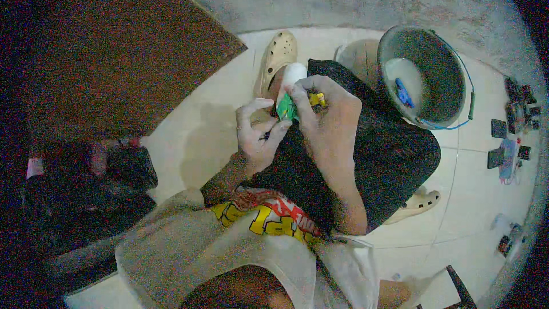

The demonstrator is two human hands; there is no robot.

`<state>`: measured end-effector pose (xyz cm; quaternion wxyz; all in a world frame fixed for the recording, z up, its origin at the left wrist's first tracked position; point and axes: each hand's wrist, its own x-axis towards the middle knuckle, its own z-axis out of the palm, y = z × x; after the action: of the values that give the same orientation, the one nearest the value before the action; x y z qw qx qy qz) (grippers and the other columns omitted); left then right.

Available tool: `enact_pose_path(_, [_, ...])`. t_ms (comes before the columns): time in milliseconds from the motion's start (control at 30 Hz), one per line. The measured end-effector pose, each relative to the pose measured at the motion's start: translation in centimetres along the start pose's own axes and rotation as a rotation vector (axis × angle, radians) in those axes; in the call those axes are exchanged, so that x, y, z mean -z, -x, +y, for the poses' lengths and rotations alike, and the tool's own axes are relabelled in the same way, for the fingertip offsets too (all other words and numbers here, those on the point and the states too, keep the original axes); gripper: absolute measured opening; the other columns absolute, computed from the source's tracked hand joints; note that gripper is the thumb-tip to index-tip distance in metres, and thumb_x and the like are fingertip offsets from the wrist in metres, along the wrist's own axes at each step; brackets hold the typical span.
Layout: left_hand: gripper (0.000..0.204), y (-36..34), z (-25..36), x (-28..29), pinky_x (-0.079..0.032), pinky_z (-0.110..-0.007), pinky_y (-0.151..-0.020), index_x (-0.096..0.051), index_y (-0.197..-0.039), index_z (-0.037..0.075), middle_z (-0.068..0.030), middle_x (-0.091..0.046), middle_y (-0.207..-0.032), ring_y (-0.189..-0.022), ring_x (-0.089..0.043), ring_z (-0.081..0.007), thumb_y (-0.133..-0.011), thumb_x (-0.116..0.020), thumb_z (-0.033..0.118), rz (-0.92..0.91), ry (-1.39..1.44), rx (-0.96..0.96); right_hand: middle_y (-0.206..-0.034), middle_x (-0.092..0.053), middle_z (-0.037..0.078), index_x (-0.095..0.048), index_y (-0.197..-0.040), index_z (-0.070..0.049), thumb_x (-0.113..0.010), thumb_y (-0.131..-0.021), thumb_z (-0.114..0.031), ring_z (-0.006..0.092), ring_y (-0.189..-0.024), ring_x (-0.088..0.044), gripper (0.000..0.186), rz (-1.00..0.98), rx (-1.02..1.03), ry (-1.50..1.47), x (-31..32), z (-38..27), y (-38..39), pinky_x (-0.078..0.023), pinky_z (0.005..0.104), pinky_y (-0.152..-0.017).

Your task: The person peels dried or excess material from a small paint roller by hand while sitting on the floor.

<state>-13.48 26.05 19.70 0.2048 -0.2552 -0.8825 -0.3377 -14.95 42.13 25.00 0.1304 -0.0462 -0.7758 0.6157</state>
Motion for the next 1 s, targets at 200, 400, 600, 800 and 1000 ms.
enact_pose_path(200, [0.026, -0.6, 1.2, -0.4, -0.048, -0.025, -0.074, -0.061, -0.115, 0.001, -0.0091, -0.053, -0.115, -0.087, -0.057, -0.0130, -0.093, -0.065, 0.015, 0.028, 0.554, 0.295, -0.072, -0.066, 0.007, -0.068, -0.088, 0.000, -0.073, -0.086, -0.014, 0.0088, -0.068, -0.060, 0.015, 0.033, -0.059, -0.040, -0.1, 0.6, 0.3, -0.050, 0.0264, -0.064])
enact_pose_path(400, [0.015, -1.4, 0.5, -0.1, -0.036, -0.021, -0.050, -0.055, -0.112, 0.006, 0.0021, -0.054, -0.079, -0.059, -0.044, -0.0028, -0.099, -0.054, 0.015, -0.039, 0.678, 0.502, -0.080, -0.067, 0.005, -0.066, -0.100, -0.003, -0.076, -0.082, -0.010, 0.0080, -0.072, -0.061, 0.022, 0.112, -0.102, -0.035, -1.1, -0.3, 2.1, -0.051, 0.0254, -0.066])
enact_pose_path(600, [0.018, -2.3, 1.0, 1.1, -0.051, -0.027, -0.063, -0.054, -0.110, -0.001, -0.0102, -0.064, -0.092, -0.071, -0.065, -0.0118, -0.099, -0.054, 0.013, -0.196, 0.541, 0.626, -0.085, -0.068, 0.009, -0.064, -0.095, -0.002, -0.080, -0.078, -0.009, 0.0141, -0.073, -0.064, 0.024, 0.214, -0.040, 0.032, -2.0, 1.0, 4.5, -0.052, 0.0271, -0.069])
enact_pose_path(800, [0.017, -1.1, 0.6, -0.2, -0.037, -0.022, -0.046, -0.059, -0.094, 0.005, 0.0025, -0.055, -0.063, -0.052, -0.048, -0.0033, -0.100, -0.057, 0.021, -0.038, 0.540, 0.646, -0.077, -0.065, 0.006, -0.063, -0.088, -0.001, -0.079, -0.079, -0.009, 0.0127, -0.066, -0.059, 0.020, 0.219, -0.235, 0.051, -2.5, 1.4, 5.4, -0.049, 0.0280, -0.064])
enact_pose_path(1000, [0.015, -1.1, -0.1, -0.5, -0.038, -0.022, -0.044, -0.059, -0.096, 0.005, 0.0019, -0.058, -0.064, -0.051, -0.049, -0.0037, -0.099, -0.058, 0.020, -0.049, 0.562, 0.670, -0.076, -0.065, 0.005, -0.064, -0.085, 0.000, -0.073, -0.085, -0.010, 0.0086, -0.067, -0.055, 0.013, 0.217, -0.262, 0.070, -2.7, 1.1, 6.1, -0.047, 0.0253, -0.062])
